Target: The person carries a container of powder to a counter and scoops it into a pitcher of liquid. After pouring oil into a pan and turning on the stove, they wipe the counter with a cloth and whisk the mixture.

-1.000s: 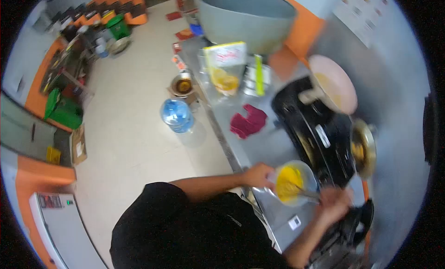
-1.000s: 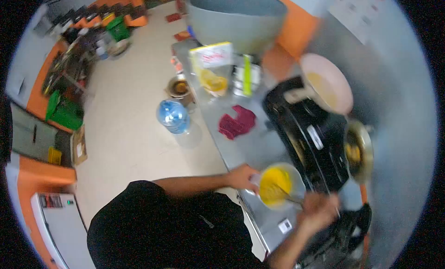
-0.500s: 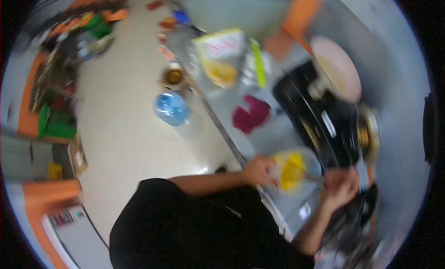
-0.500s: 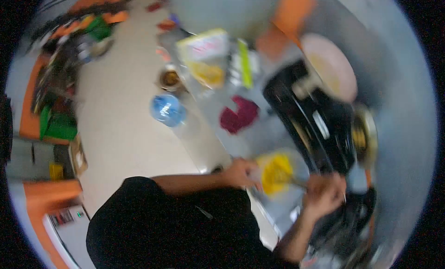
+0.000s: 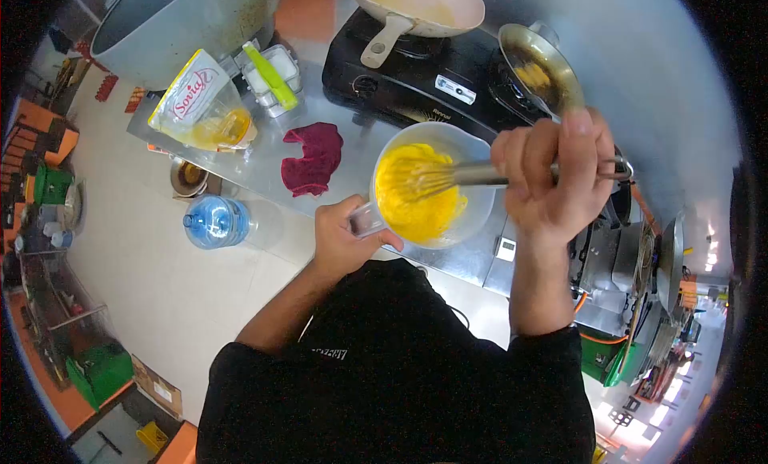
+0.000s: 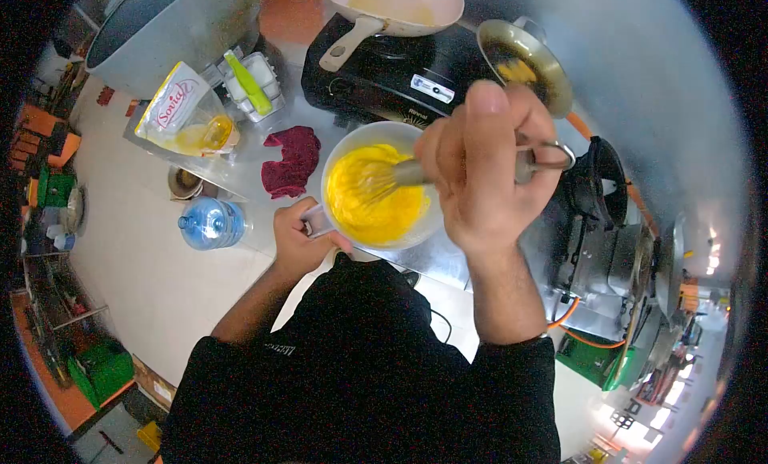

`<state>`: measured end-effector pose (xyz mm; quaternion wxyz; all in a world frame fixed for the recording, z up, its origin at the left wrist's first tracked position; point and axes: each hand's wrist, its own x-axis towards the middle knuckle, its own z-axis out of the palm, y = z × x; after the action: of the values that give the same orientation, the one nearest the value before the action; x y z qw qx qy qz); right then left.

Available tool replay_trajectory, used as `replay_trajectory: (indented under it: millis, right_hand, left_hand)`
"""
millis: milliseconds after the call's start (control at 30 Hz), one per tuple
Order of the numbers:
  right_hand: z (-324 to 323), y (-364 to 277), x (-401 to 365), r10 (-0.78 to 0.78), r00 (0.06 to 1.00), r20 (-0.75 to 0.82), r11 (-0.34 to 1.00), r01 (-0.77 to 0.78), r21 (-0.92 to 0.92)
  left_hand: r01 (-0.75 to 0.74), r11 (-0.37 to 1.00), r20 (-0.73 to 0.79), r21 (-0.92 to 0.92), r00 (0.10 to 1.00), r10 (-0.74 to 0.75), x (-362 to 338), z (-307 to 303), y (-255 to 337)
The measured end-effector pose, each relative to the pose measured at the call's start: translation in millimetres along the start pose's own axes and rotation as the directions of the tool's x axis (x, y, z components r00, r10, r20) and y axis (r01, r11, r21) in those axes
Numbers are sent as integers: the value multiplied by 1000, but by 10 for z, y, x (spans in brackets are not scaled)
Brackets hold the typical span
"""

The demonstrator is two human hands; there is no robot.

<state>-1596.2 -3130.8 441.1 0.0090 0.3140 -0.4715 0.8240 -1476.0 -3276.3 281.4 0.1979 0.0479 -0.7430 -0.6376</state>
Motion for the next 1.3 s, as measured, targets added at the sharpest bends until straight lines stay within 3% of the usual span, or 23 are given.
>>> replay_trajectory:
  millis: [100, 133, 233, 300, 367, 400, 500, 633, 667, 767, 800, 900, 933, 1033, 1067, 1167, 1200, 1233, 1267, 1300]
  right_hand:
    - [-20, 17, 35, 45, 999, 11, 959, -41, -281]
    - [42, -43, 26, 124, 991, -48, 980, -130, -148]
    - [54, -200, 109, 25, 999, 41, 996, -28, 86]
    - [38, -171, 107, 38, 999, 21, 997, -37, -70]
    - [27, -96, 80, 111, 994, -11, 957, -110, -270]
    - [72, -119, 57, 163, 986, -24, 976, -165, -145]
    - [180, -270, 85, 94, 995, -31, 994, -92, 55]
    - [54, -70, -104, 74, 992, -101, 938, -103, -332]
    - [64, -64, -151, 194, 977, -83, 961, -207, -185]
    - [-15, 26, -134, 117, 988, -101, 993, -116, 15]
    - [-59, 42, -135, 71, 991, -111, 994, -80, -78]
    - [-89, 36, -243, 204, 974, -98, 950, -221, -221]
    - [-71, 14, -247, 283, 959, 12, 959, -282, -40]
    - [-104, 29, -190, 132, 987, -90, 991, -128, 45]
    - [-166, 44, -206, 72, 996, -47, 993, -76, -95]
    - [-84, 36, -318, 212, 977, -27, 972, -213, -98]
    - [2, 58, -315, 181, 981, -72, 981, -176, 80]
    - [-48, 52, -341, 145, 987, -74, 989, -145, 8]
    - [-102, 54, -342, 104, 992, -69, 992, -108, -65]
    - [-130, 53, -325, 56, 997, -45, 989, -62, -134]
  left_hand:
    - [-57, 998, -47, 31, 997, 59, 21, -20, -126]
    - [-67, 997, -60, 27, 996, 69, 32, -18, -150]
    - [-60, 998, -57, 16, 997, 61, 39, -31, -52]
    - [-105, 990, -48, 95, 993, 110, 61, -73, 15]
    - [-81, 996, -49, 43, 995, 83, 52, -61, 5]
    - [-67, 998, -54, 16, 996, 68, 53, -49, 2]
    - [-93, 993, 4, 74, 996, 93, 43, -78, 55]
    - [-85, 996, 1, 28, 996, 85, 19, -86, 113]
    - [-59, 998, 17, 22, 998, 58, 14, -93, 205]
    - [-11, 999, 73, -31, 997, 13, -45, -72, 118]
    - [-9, 999, 65, -49, 998, 12, -40, -68, 159]
    - [13, 998, 69, -62, 998, -9, -49, -48, 220]
    - [31, 998, 82, -63, 996, -26, -67, -44, 221]
    - [20, 1000, 142, 10, 990, -22, -95, -119, 218]
    - [26, 1000, 117, -7, 993, -25, -93, -109, 208]
    - [57, 998, 60, -24, 997, -56, -76, -56, 187]
    - [87, 996, 70, -6, 994, -86, -78, -89, 194]
    - [127, 992, 90, 12, 988, -127, -111, -84, 197]
    - [16, 999, 42, -43, 999, -14, -98, -49, 144]
    - [38, 998, 52, -56, 998, -35, -103, -40, 142]
